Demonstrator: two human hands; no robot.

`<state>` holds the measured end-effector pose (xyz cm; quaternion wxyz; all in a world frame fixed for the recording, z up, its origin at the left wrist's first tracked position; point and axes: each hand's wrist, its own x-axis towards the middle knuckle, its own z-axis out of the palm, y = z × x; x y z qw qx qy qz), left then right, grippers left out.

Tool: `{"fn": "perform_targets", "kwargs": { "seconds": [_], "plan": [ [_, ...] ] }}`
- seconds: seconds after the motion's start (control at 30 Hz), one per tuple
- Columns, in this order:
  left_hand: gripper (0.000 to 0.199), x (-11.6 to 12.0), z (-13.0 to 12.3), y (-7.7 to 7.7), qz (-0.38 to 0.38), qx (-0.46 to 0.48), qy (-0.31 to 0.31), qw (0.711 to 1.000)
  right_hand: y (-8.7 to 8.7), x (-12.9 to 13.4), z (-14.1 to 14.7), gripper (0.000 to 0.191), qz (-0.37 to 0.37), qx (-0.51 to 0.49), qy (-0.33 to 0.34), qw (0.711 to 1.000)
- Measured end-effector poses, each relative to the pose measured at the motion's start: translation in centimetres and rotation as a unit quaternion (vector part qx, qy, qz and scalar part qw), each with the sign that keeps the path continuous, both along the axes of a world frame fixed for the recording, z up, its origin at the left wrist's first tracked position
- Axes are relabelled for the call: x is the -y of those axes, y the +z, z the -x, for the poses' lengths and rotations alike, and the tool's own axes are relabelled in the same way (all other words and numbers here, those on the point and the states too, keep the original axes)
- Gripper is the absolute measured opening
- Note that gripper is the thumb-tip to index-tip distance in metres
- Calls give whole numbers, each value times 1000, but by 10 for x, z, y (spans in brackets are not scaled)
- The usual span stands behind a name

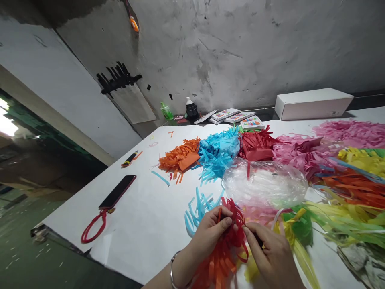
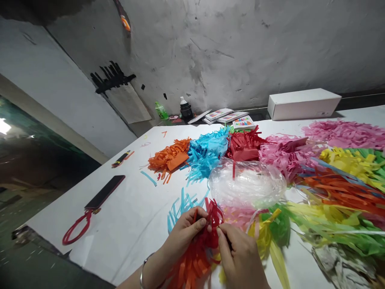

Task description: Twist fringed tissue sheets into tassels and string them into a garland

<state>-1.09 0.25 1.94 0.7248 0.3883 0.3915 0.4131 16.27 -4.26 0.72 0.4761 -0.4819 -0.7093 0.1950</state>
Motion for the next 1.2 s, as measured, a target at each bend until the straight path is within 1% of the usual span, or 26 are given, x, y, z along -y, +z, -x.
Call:
{"fn": "perform_targets", "kwargs": {
  "seconds": [0.13,0.23,0.4,0.53,0.7,0.77,0.87,0.93,1.0,1.07,1.2],
  "plan": [
    [37,-1,1,-1,-18,-12,-5,1000,-2,-1,0,17,-6,8,1,1000],
    [35,-1,1,-2,-35,-25,-3,999,-4,-1,1,15,-41,20,-1,999],
    [34,0,1,-4,-31,-21,-1,999,-5,-1,1,16,-68,37,-13,997],
    [34,0,0,-3,-26,-16,1,1000,-4,-1,1,16,-69,45,-10,997],
    [36,-1,0,-3,-39,-34,-1,999,-7,-1,2,16,-68,37,-7,997],
    [35,0,1,-3,-50,-44,-1,998,-8,-1,1,18,-42,33,-3,999],
    [34,0,3,-3,-81,-72,-9,994,-6,-1,0,21,27,21,5,999],
    [34,0,4,-3,-117,-111,-16,987,-5,-1,0,21,49,18,14,999],
    [34,0,6,-4,-165,-161,-19,973,-5,1,1,23,48,18,22,998],
    [33,1,7,-5,-209,-204,-22,956,-7,2,1,25,45,16,16,999],
    [25,2,8,-7,-242,-239,-48,939,-10,1,0,23,36,56,-5,998]
  ]
}}
